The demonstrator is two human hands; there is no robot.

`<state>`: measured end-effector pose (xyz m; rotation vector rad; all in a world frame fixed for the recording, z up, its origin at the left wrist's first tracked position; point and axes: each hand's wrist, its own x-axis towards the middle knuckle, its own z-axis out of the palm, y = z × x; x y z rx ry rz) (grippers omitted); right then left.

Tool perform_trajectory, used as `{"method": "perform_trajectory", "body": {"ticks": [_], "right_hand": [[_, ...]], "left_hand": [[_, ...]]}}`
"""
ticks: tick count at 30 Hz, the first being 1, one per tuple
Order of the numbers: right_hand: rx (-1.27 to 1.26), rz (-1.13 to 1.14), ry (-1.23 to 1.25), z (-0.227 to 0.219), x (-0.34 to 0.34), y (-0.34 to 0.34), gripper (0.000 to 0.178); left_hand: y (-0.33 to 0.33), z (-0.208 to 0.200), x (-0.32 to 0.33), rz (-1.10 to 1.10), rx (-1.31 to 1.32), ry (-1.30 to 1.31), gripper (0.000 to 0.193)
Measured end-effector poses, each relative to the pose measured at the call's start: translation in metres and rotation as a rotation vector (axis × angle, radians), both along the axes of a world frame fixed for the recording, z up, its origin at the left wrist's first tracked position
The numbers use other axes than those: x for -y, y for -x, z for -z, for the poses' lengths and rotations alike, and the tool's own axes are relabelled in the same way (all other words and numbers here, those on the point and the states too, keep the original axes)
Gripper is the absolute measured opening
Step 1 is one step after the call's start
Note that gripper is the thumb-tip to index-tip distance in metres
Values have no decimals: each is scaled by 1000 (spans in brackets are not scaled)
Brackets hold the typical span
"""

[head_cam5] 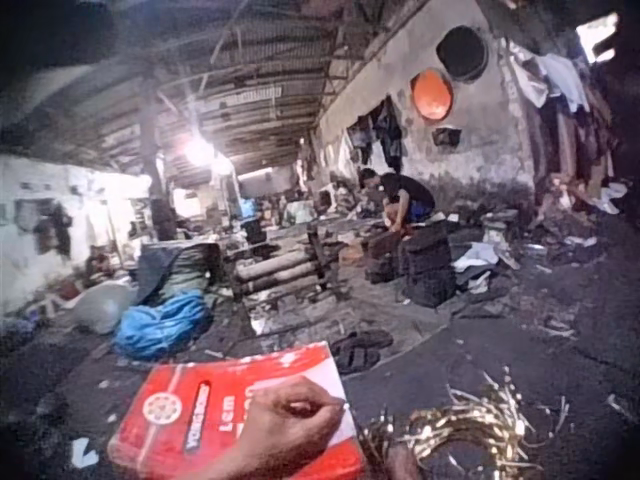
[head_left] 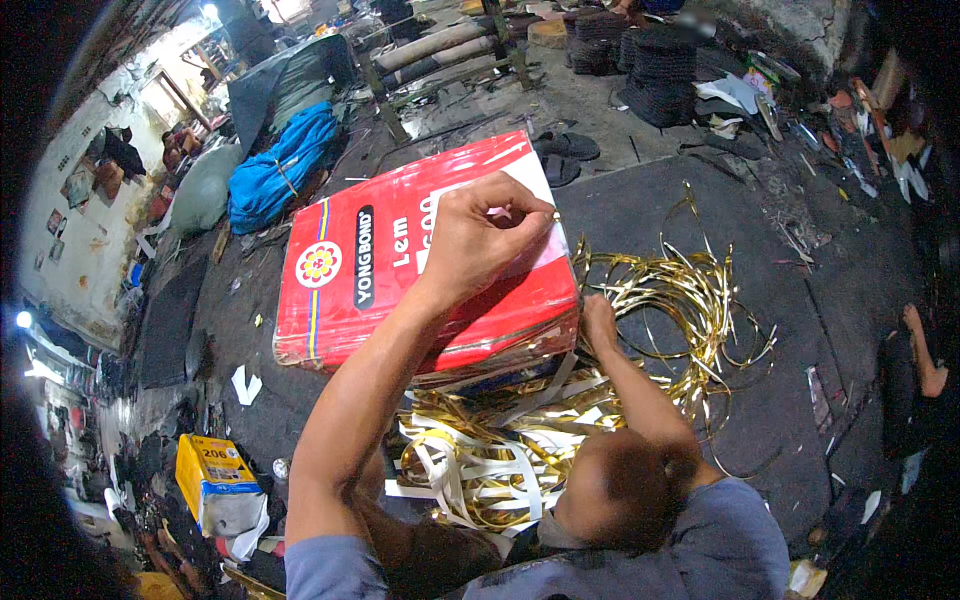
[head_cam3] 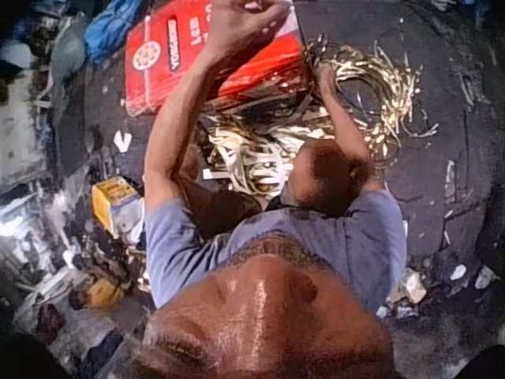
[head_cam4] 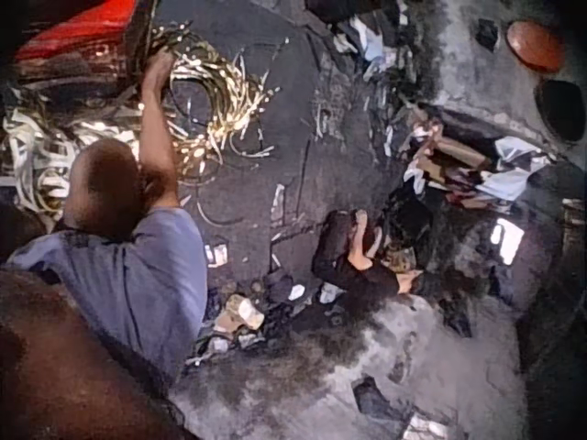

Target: The person sits on the floor and wraps a red cardboard box with gold and white decorative ribbons. They repeatedly pull ribbon from a pile, wrap it around the box, and secure it by hand.

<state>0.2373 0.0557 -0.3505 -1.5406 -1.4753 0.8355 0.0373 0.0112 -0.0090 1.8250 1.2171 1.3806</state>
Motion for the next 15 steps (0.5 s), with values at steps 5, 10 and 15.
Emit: {"method": "perform_trajectory", "body": {"ticks": [5, 10, 15], "right_hand": [[166, -5, 155, 83, -4, -23, 17], [208, 47, 280, 96, 3, -42, 23], [363, 92, 357, 50, 16, -34, 24]], "left_hand": [[-6, 0, -6, 58, 60, 15, 5], [-13, -7, -5, 13, -23, -89, 4], [3, -11, 3, 27, -222, -265, 6]]}}
